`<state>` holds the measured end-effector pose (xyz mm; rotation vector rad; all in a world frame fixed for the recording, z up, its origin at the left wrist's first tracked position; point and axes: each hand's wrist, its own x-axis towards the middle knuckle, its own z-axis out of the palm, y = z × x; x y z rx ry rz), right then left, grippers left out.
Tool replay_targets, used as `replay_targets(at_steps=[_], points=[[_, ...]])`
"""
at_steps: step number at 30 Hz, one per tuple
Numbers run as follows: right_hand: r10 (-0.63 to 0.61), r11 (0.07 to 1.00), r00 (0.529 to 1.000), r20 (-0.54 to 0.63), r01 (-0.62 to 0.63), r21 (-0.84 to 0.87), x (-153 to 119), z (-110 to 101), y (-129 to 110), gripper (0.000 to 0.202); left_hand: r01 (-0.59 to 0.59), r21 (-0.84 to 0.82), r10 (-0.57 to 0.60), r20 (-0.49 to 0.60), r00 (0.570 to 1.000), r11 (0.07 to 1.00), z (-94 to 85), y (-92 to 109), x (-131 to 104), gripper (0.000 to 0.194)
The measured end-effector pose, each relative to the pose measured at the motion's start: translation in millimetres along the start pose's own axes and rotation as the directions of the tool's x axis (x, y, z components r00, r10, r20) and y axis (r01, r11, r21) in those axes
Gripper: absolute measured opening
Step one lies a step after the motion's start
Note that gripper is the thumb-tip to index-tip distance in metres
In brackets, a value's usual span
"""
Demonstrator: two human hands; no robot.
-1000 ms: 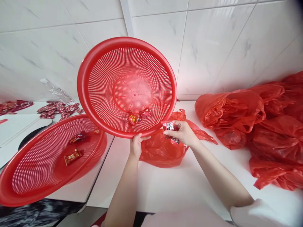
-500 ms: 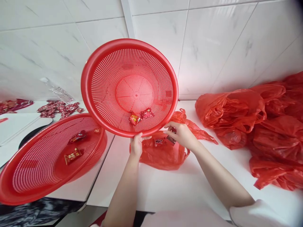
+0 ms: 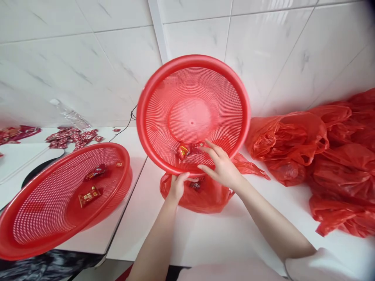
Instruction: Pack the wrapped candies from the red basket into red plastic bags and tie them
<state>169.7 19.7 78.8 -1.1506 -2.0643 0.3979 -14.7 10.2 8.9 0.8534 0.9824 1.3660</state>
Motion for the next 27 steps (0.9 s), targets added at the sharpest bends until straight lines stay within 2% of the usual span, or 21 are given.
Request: replay_targets(at_steps=[3,5,7,12,16,20,24,27], points=[[0.143,0.989,0.988,0.053,-0.140,-0.057,-2.9,11.8,0.0,0.080,0.049,0.056,-0.055,0.120,0.991,0.997,12.0,-16.1,-14.1,0.043],[0.218,0.975,0.972,0.091,-0.214,-0.057,-4.5,20.6,0.0,0.080,0.037,0.103,-0.058,0.206,0.977,0.994,18.1,-25.6,-21.3,0.048],[0.230,0.973,0.967,0.115,-0.225,-0.047,-5.0,26.7,-0.3,0.071,0.008,0.122,-0.039,0.252,0.967,0.992,21.5,-31.6,-24.6,0.045],[0.127,0.992,0.980,0.153,-0.123,-0.037,-1.9,26.8,-0.7,0.049,0.016,0.077,-0.030,0.172,0.985,0.997,21.2,-33.3,-21.9,0.039],[0.139,0.986,0.980,0.145,-0.123,-0.110,-0.8,23.7,-0.3,0.033,0.058,0.059,-0.065,0.126,0.990,0.997,18.8,-31.3,-20.8,0.038],[0.173,0.980,0.971,0.165,-0.153,-0.128,-0.7,20.4,4.6,0.030,0.059,0.066,-0.068,0.143,0.987,0.996,18.4,-28.7,-20.6,0.040],[0.212,0.977,0.963,0.167,-0.210,-0.027,2.0,11.1,16.0,0.031,0.079,0.019,-0.081,0.120,0.989,0.997,19.6,-24.7,-19.0,0.047],[0.209,0.967,0.972,0.108,-0.222,0.124,4.7,2.2,22.6,0.029,0.097,-0.014,-0.095,0.105,0.990,0.995,20.3,-22.2,-17.7,0.048]])
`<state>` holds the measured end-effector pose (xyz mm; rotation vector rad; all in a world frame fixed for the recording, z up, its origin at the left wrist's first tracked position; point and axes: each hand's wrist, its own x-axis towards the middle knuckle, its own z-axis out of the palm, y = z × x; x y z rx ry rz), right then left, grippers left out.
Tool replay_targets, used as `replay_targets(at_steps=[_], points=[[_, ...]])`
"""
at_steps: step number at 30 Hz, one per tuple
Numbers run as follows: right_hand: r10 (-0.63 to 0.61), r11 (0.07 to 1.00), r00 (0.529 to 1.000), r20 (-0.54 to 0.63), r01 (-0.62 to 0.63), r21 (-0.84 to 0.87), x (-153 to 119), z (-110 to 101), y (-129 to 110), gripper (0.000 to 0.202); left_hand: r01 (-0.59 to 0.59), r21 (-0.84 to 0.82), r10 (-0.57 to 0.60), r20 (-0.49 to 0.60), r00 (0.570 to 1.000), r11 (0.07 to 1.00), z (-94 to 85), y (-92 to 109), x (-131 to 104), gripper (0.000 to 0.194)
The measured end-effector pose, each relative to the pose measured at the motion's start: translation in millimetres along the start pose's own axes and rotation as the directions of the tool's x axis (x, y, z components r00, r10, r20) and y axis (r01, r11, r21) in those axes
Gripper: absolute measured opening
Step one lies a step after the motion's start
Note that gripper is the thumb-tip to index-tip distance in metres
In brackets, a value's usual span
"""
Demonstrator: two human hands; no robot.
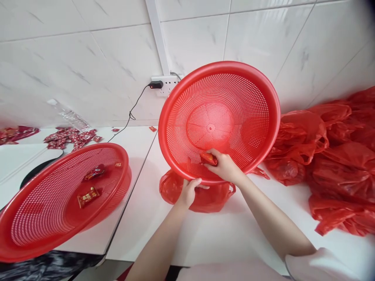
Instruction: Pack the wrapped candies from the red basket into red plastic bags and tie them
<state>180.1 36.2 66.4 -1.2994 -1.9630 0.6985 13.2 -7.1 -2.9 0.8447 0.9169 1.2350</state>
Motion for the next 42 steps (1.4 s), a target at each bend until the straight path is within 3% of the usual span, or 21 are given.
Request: replay_targets(at_steps=[4,11,18,25,42], points=[[-0.043,0.987,0.994,-0.105,0.058,0.152,-0.7,-12.0,-4.0,0.026,-0.002,-0.046,0.001,-0.023,1.000,0.999,0.6,5.8,2.3,0.036],[-0.080,0.919,0.973,-0.215,0.156,0.362,-9.7,-31.9,-22.8,0.028,-0.109,-0.163,0.099,-0.064,0.993,0.981,-5.2,29.1,11.1,0.016],[-0.123,0.827,0.988,-0.092,0.153,0.542,-18.4,-39.8,-39.0,0.025,-0.097,-0.251,0.063,-0.142,0.988,0.963,-21.0,38.0,19.4,0.017],[-0.143,0.776,0.989,0.037,0.089,0.624,-28.1,-47.5,-49.8,0.023,-0.056,-0.378,-0.009,-0.166,0.986,0.924,-22.4,45.0,17.1,0.017],[-0.213,0.818,0.971,0.110,0.116,0.563,-33.1,-49.4,-55.6,0.025,-0.018,-0.543,-0.036,-0.090,0.995,0.840,-26.3,46.7,14.0,0.004]])
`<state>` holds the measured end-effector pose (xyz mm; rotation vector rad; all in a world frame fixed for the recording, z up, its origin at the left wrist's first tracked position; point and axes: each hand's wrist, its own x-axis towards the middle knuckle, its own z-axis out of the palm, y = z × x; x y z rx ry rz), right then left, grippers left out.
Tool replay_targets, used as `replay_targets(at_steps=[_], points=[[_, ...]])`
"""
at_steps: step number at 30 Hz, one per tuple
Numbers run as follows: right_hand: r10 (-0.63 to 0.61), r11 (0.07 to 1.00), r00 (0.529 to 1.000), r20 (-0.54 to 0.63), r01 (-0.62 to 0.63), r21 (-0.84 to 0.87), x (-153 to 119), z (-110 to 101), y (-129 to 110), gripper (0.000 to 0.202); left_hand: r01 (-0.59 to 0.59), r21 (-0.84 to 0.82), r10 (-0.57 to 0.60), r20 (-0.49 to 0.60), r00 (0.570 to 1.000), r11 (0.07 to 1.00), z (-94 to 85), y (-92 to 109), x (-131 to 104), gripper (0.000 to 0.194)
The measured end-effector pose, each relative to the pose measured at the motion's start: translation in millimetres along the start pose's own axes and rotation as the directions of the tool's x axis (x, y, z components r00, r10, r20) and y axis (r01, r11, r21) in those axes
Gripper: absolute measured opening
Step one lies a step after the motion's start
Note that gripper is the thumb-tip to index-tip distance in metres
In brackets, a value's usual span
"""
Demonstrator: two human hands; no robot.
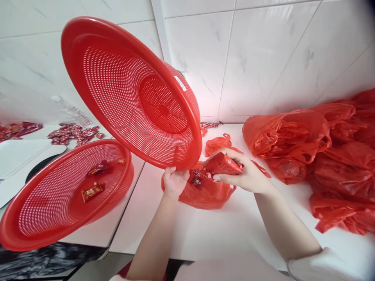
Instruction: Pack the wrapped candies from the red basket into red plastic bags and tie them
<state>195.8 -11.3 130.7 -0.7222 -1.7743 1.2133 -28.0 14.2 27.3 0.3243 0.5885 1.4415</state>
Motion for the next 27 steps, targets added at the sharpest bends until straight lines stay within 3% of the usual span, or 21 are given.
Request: replay_targets(at_steps=[13,27], points=[[0.025,0.998,0.997,0.070,-0.029,0.057,1.3,-0.4,2.9,0.027,-0.039,0.123,0.017,0.176,0.984,0.992,6.5,0.5,-1.9,0.009],[0.042,0.999,0.995,0.093,-0.044,0.017,-1.3,2.0,8.4,0.033,-0.026,0.138,0.006,0.139,0.990,0.990,4.8,1.2,-1.8,0.005]])
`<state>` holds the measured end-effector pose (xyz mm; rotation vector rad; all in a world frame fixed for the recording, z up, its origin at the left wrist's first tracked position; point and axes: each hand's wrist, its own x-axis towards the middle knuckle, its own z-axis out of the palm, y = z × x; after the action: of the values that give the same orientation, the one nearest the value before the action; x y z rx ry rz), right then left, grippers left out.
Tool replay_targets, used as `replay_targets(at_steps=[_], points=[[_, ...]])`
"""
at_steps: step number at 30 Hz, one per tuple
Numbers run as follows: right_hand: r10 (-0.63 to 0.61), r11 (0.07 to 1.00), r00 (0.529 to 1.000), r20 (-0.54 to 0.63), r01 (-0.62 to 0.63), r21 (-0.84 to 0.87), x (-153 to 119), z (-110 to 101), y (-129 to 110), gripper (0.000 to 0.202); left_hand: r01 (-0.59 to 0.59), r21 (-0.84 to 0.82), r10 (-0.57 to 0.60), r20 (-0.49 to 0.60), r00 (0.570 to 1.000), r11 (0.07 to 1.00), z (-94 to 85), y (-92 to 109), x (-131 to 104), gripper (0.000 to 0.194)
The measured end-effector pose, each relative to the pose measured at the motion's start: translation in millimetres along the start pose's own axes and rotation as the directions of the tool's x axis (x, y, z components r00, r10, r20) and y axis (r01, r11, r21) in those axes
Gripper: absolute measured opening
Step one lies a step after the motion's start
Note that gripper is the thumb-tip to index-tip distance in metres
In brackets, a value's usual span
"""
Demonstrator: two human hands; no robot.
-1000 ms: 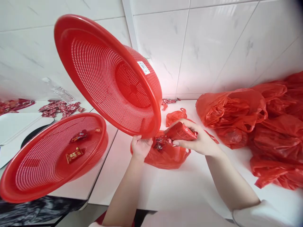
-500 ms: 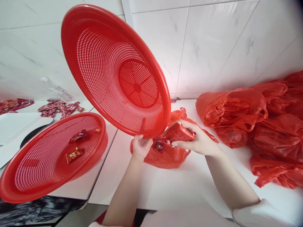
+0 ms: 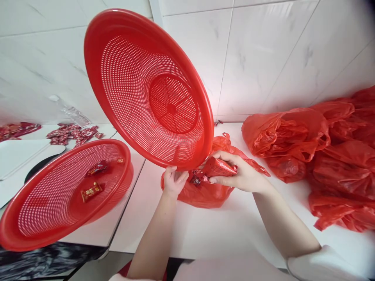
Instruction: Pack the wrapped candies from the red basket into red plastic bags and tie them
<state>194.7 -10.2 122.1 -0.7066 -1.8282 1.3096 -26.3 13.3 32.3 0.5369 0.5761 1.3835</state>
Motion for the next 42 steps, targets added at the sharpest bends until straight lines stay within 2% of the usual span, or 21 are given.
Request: replay_targets(at_steps=[4,7,9,11,14,16,21,26,30,37,42], points=[[-0.004,0.992,0.999,0.039,0.008,-0.122,1.9,2.8,1.7,0.032,-0.069,0.033,0.070,-0.020,0.997,0.997,-5.4,6.6,2.8,0.005],[0.014,0.950,1.000,0.020,-0.007,-0.314,4.5,8.9,9.0,0.027,-0.191,0.163,0.207,-0.088,0.974,0.968,-11.7,14.4,6.7,0.003],[0.032,0.915,0.999,-0.013,-0.034,-0.401,6.8,13.3,17.2,0.025,-0.237,0.275,0.270,-0.087,0.959,0.932,-15.5,18.2,9.0,0.009],[0.071,0.900,0.997,-0.031,-0.077,-0.430,9.3,16.1,26.5,0.024,-0.255,0.348,0.295,-0.067,0.953,0.902,-18.3,19.6,10.3,0.012],[0.172,0.891,0.985,0.005,-0.153,-0.427,12.9,16.4,38.5,0.031,-0.248,0.376,0.292,-0.063,0.954,0.893,-20.4,17.6,10.6,0.011],[0.183,0.899,0.983,0.027,-0.157,-0.409,14.7,14.8,43.6,0.035,-0.227,0.376,0.274,-0.074,0.959,0.898,-20.6,14.6,10.6,0.012],[0.091,0.938,0.992,-0.087,-0.115,-0.328,16.4,9.2,45.7,0.033,-0.169,0.363,0.223,-0.113,0.968,0.916,-18.8,6.6,11.8,0.016],[0.217,0.976,0.974,-0.065,-0.216,0.024,15.8,3.4,45.8,0.035,-0.166,0.305,0.213,-0.126,0.969,0.938,-16.8,5.6,12.7,0.017],[0.242,0.959,0.967,-0.080,-0.225,0.173,16.0,1.5,51.8,0.030,-0.171,0.271,0.216,-0.143,0.966,0.947,-17.0,8.1,12.6,0.019],[0.272,0.947,0.954,-0.129,-0.242,0.213,15.3,2.2,50.0,0.025,-0.183,0.281,0.228,-0.137,0.964,0.942,-16.7,9.5,11.5,0.016],[0.245,0.945,0.954,-0.175,-0.194,0.263,18.1,6.0,50.0,0.026,-0.159,0.273,0.206,-0.155,0.966,0.949,-15.9,10.3,10.6,0.017]])
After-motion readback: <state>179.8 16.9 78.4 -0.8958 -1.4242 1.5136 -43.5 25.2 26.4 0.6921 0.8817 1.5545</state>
